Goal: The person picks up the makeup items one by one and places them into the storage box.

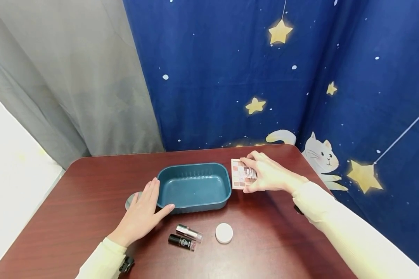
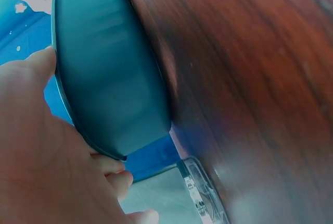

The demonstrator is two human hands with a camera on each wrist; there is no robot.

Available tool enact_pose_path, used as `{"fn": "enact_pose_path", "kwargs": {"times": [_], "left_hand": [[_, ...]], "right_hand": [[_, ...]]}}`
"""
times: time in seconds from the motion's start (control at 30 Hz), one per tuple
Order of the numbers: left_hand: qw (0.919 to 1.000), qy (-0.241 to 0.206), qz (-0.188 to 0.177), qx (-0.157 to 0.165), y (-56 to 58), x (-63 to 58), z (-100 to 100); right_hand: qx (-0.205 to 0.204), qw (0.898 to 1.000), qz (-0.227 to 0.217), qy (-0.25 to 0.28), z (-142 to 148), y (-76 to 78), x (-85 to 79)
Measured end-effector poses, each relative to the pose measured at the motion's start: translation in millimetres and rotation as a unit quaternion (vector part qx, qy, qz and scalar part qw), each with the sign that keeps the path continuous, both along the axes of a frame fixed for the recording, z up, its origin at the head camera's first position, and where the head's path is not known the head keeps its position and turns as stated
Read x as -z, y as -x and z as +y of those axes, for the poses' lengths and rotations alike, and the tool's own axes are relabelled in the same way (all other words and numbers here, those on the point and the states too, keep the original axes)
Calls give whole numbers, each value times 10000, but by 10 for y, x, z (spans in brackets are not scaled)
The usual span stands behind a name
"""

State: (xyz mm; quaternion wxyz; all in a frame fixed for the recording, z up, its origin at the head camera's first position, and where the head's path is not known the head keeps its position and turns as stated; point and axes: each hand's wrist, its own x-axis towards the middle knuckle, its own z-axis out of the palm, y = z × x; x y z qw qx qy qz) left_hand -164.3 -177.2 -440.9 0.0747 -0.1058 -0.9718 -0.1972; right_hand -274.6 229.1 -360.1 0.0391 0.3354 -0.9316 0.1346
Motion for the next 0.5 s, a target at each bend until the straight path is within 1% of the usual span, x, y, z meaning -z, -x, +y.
{"fn": "enact_pose_path", "kwargs": {"times": [0.23, 0.37, 0.5], "left_hand": [[9999, 46, -98, -10, 15, 5, -25], [9999, 94, -72, -46, 24, 19, -27], [10000, 80, -49, -10, 30, 28, -12]], "right_hand": [[14, 10000, -88, 13, -139, 26, -73], [-14, 9999, -80, 63, -232, 48, -67], [-70, 9999, -97, 83, -309, 56, -41]]}}
